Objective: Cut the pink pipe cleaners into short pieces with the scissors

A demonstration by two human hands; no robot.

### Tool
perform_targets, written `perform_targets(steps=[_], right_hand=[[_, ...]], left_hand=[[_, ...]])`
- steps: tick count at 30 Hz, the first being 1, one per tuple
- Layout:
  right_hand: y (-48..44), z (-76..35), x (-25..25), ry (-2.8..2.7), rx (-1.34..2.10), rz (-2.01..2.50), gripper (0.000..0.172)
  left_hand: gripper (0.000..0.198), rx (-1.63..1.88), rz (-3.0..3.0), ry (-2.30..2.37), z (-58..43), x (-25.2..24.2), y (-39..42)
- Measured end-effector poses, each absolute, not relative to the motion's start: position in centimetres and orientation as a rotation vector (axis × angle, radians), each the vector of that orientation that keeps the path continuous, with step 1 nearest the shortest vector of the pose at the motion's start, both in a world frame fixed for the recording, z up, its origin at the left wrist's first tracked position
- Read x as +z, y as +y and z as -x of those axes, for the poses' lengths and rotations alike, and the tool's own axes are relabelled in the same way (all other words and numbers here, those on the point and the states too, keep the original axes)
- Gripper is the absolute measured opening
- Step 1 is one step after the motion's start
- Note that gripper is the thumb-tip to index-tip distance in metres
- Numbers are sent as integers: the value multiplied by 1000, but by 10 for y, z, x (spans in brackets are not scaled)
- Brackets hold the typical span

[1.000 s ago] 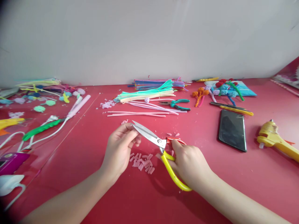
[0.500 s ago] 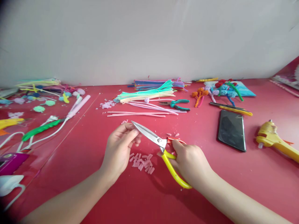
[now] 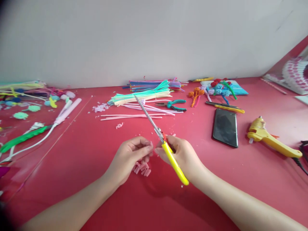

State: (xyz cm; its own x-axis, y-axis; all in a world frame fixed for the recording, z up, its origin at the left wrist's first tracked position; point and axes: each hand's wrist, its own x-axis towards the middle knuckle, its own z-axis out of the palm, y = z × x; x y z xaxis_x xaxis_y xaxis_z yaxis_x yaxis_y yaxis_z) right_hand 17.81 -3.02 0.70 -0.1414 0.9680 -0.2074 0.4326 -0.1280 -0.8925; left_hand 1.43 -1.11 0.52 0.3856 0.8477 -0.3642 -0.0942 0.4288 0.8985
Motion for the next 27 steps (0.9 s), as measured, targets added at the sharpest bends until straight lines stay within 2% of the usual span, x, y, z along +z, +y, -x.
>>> perform_targets(steps=[7, 16, 27], right_hand=[[-30, -177, 4, -1591, 1205, 1556, 13], [-31, -177, 10, -1512, 1330, 1534, 12], [-25, -188, 8, -1487, 1128, 1631, 16]], left_hand=[[18, 698, -837, 926, -19, 5, -13], [18, 590, -1279, 1035, -16, 5, -16], [13, 726, -1403, 1159, -5, 9, 1]])
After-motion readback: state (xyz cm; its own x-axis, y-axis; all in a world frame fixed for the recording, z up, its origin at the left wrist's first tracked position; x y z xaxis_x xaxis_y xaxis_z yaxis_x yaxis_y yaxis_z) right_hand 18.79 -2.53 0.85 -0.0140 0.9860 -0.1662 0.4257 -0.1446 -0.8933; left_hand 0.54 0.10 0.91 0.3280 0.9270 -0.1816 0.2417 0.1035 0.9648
